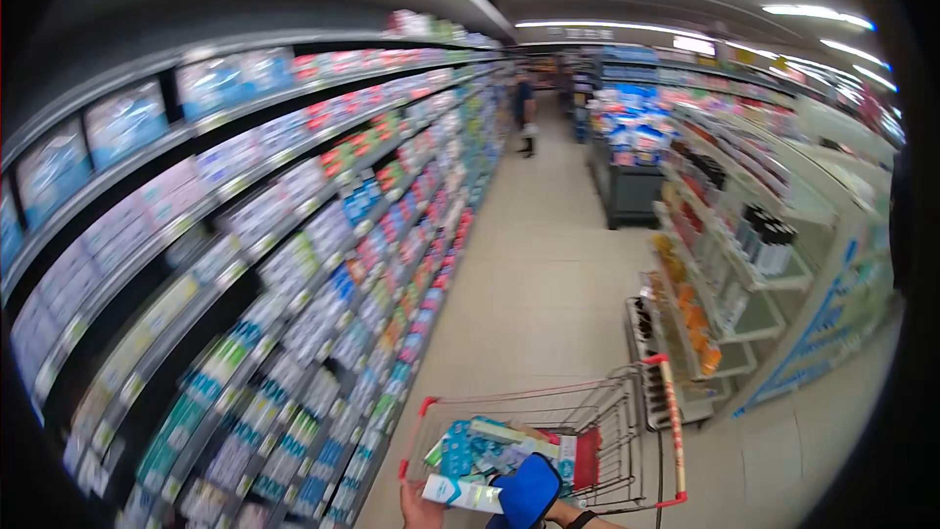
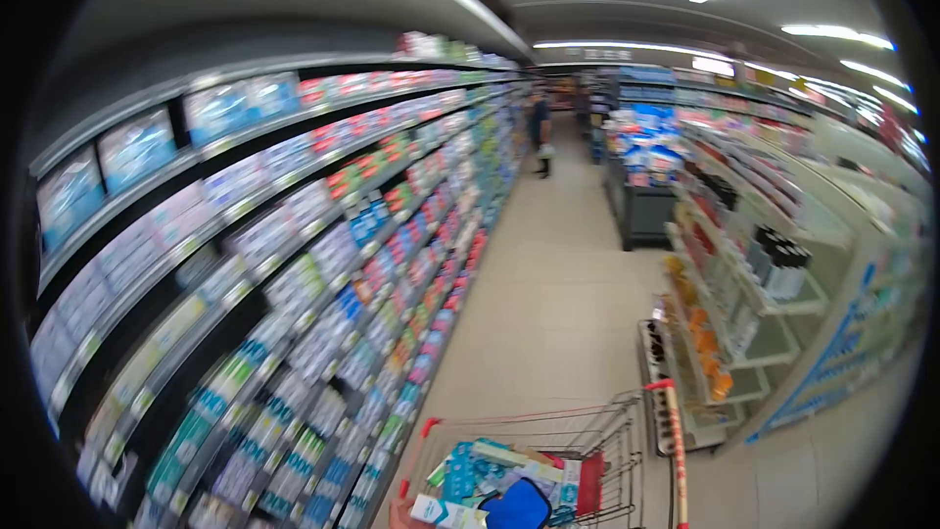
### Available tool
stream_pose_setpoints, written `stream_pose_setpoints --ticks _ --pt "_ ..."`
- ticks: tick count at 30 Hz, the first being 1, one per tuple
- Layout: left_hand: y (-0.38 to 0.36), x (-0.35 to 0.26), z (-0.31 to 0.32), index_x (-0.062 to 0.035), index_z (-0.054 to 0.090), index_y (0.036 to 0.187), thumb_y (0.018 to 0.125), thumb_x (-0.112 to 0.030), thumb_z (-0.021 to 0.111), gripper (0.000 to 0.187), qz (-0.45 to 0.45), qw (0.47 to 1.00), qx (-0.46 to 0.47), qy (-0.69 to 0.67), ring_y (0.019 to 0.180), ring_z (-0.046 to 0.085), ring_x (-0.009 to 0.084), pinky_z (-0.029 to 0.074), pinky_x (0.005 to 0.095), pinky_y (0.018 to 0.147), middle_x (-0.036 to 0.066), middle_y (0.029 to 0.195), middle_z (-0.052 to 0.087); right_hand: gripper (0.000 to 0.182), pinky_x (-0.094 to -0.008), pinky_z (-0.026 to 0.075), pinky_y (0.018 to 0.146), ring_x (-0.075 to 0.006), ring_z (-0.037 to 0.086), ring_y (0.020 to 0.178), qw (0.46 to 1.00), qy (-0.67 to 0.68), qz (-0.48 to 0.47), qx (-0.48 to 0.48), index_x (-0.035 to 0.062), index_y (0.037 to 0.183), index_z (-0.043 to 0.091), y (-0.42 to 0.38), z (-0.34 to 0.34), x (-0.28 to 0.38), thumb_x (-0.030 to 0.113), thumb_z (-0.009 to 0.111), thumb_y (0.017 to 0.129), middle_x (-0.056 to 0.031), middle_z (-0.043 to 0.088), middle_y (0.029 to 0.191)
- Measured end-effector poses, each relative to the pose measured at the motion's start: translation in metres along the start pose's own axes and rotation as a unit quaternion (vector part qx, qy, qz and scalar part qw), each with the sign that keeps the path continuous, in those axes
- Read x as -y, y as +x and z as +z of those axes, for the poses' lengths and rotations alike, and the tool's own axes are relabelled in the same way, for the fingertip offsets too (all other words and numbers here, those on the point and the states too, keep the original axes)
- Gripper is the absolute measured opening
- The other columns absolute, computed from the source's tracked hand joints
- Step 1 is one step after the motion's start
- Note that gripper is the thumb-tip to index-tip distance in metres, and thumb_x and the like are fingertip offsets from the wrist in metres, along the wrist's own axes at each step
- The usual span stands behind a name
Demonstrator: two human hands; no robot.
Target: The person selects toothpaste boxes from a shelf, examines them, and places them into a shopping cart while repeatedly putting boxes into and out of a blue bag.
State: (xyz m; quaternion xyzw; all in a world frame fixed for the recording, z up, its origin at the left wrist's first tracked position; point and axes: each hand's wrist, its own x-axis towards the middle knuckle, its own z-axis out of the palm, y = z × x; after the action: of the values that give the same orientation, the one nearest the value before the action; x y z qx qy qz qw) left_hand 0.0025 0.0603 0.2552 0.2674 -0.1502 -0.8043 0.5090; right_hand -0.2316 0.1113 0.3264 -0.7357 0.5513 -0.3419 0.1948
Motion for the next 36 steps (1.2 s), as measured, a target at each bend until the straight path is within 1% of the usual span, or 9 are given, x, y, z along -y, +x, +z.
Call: stream_pose_setpoints --ticks 2,4,8,14,21,25,30,32,36 --pt "-0.012 0.004 -0.038 0.0000 0.039 0.144 0.105 -0.040 0.043 0.056 0.020 1.000 -0.003 -0.002 0.118 0.055 0.0283 0.045 0.0430 0.099 0.014 0.134 0.054 0.031 -0.0372 0.047 0.071 -0.0253 0.062 0.083 0.997 -0.050 -0.041 0.042 0.0044 0.108 0.064 0.013 0.035 0.022 0.023 0.064 0.083 -0.0096 0.065 0.095" --pt "-0.023 0.011 -0.088 -0.0198 0.037 0.144 0.102 -0.027 0.051 0.044 0.039 0.999 0.001 -0.003 0.134 0.045 0.0285 0.033 0.0514 0.113 0.005 0.140 0.050 0.032 -0.0370 0.047 0.073 -0.0254 0.062 0.085 0.984 -0.127 -0.094 0.084 0.0042 0.109 0.063 0.023 0.075 0.046 0.025 0.063 0.085 -0.0094 0.065 0.097" --pt "-0.083 -0.054 -0.096 -0.0095 0.040 0.140 0.106 -0.021 0.046 0.036 0.184 0.972 -0.147 0.029 0.119 0.055 0.0213 0.043 0.0386 0.105 0.005 0.130 0.055 0.036 -0.0365 0.047 0.076 -0.0257 0.063 0.090 0.932 -0.260 -0.207 0.142 0.0039 0.113 0.062 0.042 0.159 0.094 0.030 0.062 0.088 -0.0089 0.064 0.101" --pt "-0.149 -0.127 -0.144 0.0002 0.041 0.140 0.106 -0.034 0.047 0.048 0.231 0.890 -0.173 0.354 0.121 0.050 0.0184 0.037 0.0329 0.107 0.011 0.131 0.056 0.028 -0.0378 0.051 0.088 -0.0199 0.061 0.102 0.955 0.248 -0.084 0.140 0.0021 0.117 0.054 0.036 0.361 0.077 0.009 0.061 0.092 -0.0108 0.060 0.105" --pt "-0.165 -0.123 -0.251 0.0069 0.025 0.151 0.105 -0.035 0.041 0.064 0.145 0.917 -0.173 0.328 0.145 0.027 0.0288 0.024 0.0353 0.117 0.023 0.154 0.033 0.055 -0.0354 0.046 0.100 -0.0194 0.055 0.115 0.879 0.399 -0.044 0.255 0.0040 0.134 0.049 0.074 0.352 0.187 0.015 0.075 0.087 -0.0097 0.056 0.127" --pt "-0.204 -0.172 -0.212 0.0058 0.029 0.149 0.097 -0.020 0.050 0.062 0.089 0.908 -0.090 0.399 0.134 0.041 0.0264 0.034 0.0334 0.111 0.020 0.143 0.044 0.047 -0.0362 0.050 0.095 -0.0197 0.059 0.110 0.900 0.367 -0.095 0.214 0.0047 0.132 0.052 0.082 0.364 0.179 0.019 0.071 0.091 -0.0088 0.060 0.122" --pt "-0.209 -0.164 -0.211 -0.0035 0.022 0.153 0.086 -0.008 0.062 0.077 0.051 0.963 -0.028 0.262 0.130 0.044 0.0228 0.038 0.0345 0.108 0.012 0.141 0.045 0.034 -0.0353 0.055 0.085 -0.0195 0.064 0.095 0.810 0.535 0.196 0.137 0.0060 0.127 0.055 0.073 0.370 0.181 0.030 0.051 0.104 -0.0085 0.064 0.108" --pt "-0.213 -0.168 -0.202 -0.0069 0.021 0.153 0.092 -0.011 0.065 0.075 0.031 0.976 0.013 0.215 0.133 0.044 0.0226 0.037 0.0390 0.110 0.010 0.144 0.044 0.045 -0.0375 0.054 0.083 -0.0203 0.063 0.091 0.668 0.652 0.339 0.119 0.0061 0.125 0.055 0.083 0.344 0.211 0.044 0.042 0.105 -0.0067 0.063 0.103" --pt "-0.205 -0.163 -0.202 -0.0104 0.022 0.154 0.097 -0.016 0.063 0.070 -0.050 0.986 -0.018 0.158 0.134 0.044 0.0245 0.039 0.0445 0.110 0.009 0.146 0.044 0.054 -0.0391 0.053 0.081 -0.0209 0.062 0.089 0.559 0.739 0.188 0.327 0.0086 0.123 0.057 0.097 0.304 0.230 0.055 0.036 0.103 -0.0061 0.063 0.099"
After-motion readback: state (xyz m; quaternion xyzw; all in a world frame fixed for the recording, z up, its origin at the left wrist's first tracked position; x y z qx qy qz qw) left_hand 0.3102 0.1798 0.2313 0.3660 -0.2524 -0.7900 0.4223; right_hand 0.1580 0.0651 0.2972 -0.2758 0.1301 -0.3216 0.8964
